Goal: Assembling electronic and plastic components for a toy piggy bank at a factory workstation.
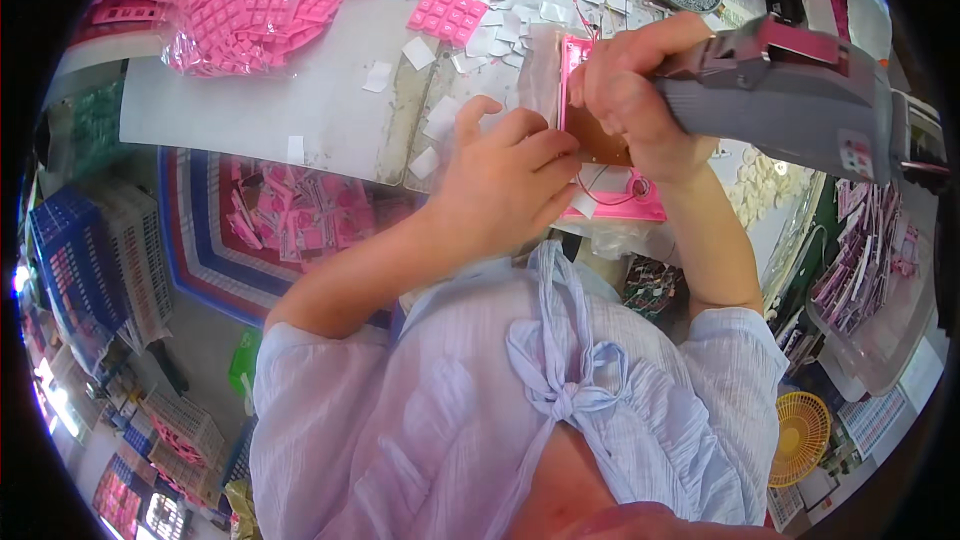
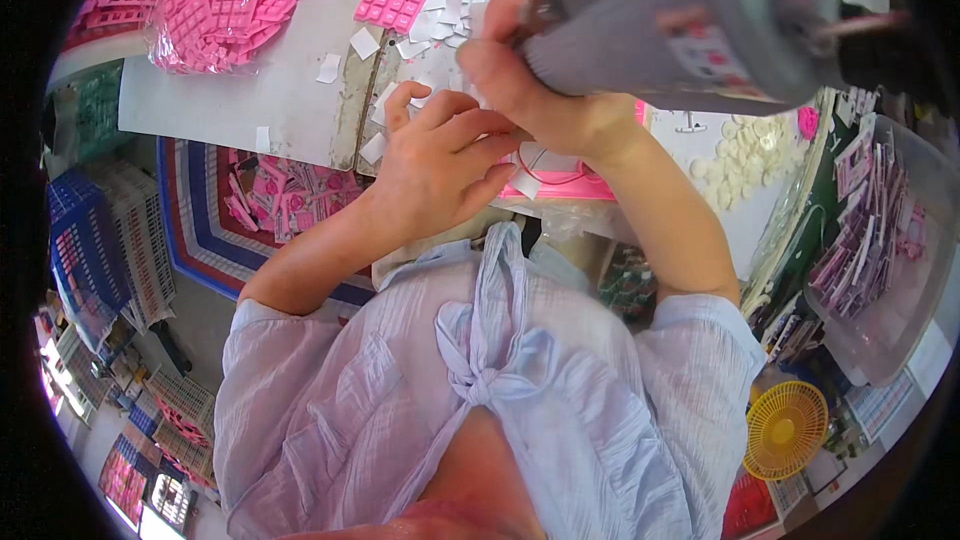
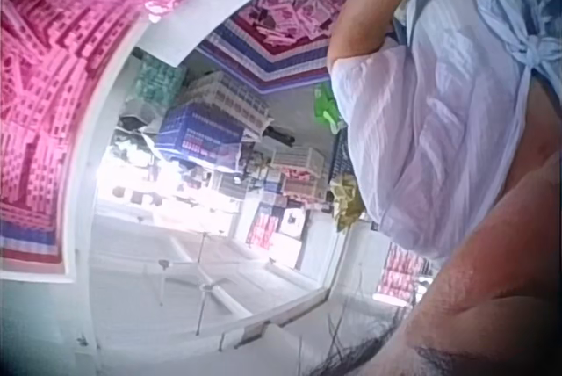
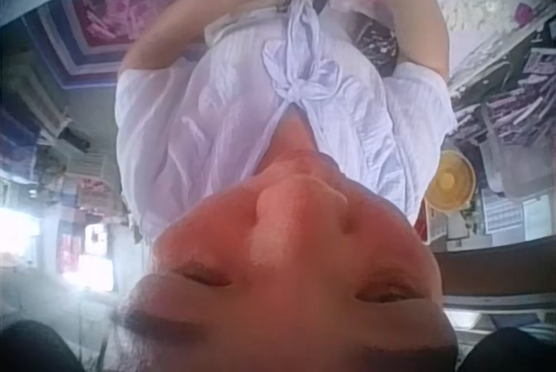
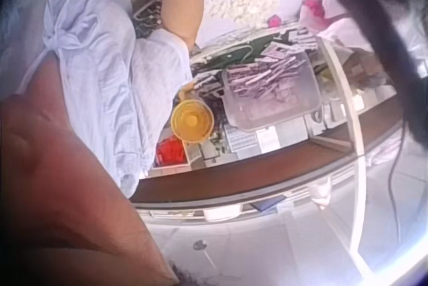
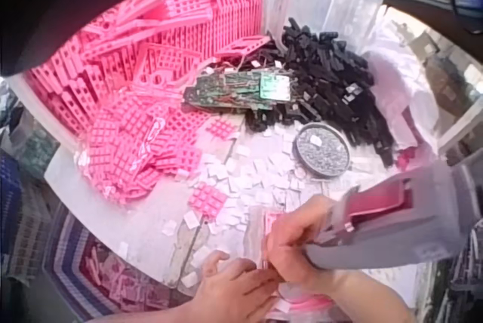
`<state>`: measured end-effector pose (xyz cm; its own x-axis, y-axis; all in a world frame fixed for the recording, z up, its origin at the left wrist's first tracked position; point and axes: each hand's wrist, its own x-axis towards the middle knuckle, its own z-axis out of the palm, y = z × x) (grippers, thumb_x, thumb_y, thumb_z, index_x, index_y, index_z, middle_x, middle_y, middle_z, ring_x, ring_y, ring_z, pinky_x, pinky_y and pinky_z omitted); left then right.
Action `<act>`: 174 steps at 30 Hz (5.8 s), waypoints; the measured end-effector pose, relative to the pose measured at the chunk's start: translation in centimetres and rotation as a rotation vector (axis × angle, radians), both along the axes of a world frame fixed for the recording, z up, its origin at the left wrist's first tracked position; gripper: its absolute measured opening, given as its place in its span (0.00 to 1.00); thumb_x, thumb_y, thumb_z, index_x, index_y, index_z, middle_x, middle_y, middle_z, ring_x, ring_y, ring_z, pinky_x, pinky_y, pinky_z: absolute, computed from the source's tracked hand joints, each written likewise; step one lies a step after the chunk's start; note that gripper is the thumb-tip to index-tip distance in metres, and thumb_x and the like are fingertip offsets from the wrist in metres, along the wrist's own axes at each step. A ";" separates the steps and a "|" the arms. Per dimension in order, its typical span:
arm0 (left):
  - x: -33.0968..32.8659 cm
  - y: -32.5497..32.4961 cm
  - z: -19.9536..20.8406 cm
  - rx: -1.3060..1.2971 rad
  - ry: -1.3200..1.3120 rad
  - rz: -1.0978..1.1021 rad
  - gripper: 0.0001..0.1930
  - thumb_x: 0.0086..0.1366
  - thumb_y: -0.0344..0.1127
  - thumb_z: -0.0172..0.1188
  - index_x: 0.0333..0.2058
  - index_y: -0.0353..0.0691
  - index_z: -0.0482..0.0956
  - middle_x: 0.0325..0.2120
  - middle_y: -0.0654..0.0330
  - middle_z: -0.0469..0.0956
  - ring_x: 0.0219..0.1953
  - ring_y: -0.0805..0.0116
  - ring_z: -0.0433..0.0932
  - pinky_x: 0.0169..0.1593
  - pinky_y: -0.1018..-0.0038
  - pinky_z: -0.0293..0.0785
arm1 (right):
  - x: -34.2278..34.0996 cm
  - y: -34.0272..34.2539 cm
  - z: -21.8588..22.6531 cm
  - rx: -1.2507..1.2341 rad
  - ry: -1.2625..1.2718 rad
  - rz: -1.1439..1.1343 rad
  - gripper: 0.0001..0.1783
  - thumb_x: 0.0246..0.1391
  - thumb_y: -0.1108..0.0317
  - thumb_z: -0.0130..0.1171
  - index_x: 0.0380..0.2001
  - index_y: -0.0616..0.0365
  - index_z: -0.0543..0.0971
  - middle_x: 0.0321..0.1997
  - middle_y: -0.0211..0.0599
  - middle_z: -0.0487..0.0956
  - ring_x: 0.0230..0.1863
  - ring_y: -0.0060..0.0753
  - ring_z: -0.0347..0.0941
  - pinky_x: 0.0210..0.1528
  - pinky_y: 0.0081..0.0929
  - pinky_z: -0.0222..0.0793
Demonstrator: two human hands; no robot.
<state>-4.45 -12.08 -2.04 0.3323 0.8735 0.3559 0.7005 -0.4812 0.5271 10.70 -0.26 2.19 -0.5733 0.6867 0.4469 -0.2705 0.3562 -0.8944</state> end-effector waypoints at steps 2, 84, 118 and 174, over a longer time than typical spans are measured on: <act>0.1 0.1 0.0 -0.008 -0.019 -0.026 0.13 0.52 0.37 0.67 0.38 0.53 0.85 0.44 0.68 0.77 0.49 0.64 0.73 0.56 0.53 0.56 | -0.3 -0.2 0.0 0.017 -0.027 -0.011 0.11 0.59 0.74 0.60 0.38 0.58 0.66 0.19 0.31 0.69 0.17 0.22 0.61 0.28 0.31 0.68; 3.4 1.2 0.6 -0.171 -0.276 0.185 0.09 0.50 0.29 0.70 0.32 0.43 0.82 0.41 0.61 0.77 0.43 0.66 0.77 0.51 0.67 0.59 | 7.3 -4.8 -1.6 0.031 -0.557 -0.332 0.04 0.48 0.72 0.67 0.25 0.58 0.80 0.19 0.27 0.72 0.33 0.30 0.66 0.31 0.28 0.65; 0.8 3.8 3.8 -1.096 -0.694 0.018 0.08 0.66 0.26 0.58 0.42 0.29 0.80 0.27 0.63 0.81 0.26 0.81 0.77 0.28 0.81 0.72 | 7.9 -7.8 -2.6 0.624 -0.487 -0.343 0.14 0.41 0.76 0.72 0.35 0.61 0.81 0.43 0.41 0.84 0.35 0.39 0.82 0.34 0.28 0.79; -2.7 0.4 1.6 -0.249 -0.445 0.172 0.03 0.59 0.22 0.66 0.32 0.34 0.81 0.36 0.55 0.83 0.28 0.74 0.78 0.28 0.79 0.72 | 7.8 -8.9 -2.0 0.711 -0.988 -0.228 0.23 0.50 0.64 0.67 0.50 0.57 0.82 0.35 0.32 0.75 0.36 0.37 0.72 0.35 0.33 0.72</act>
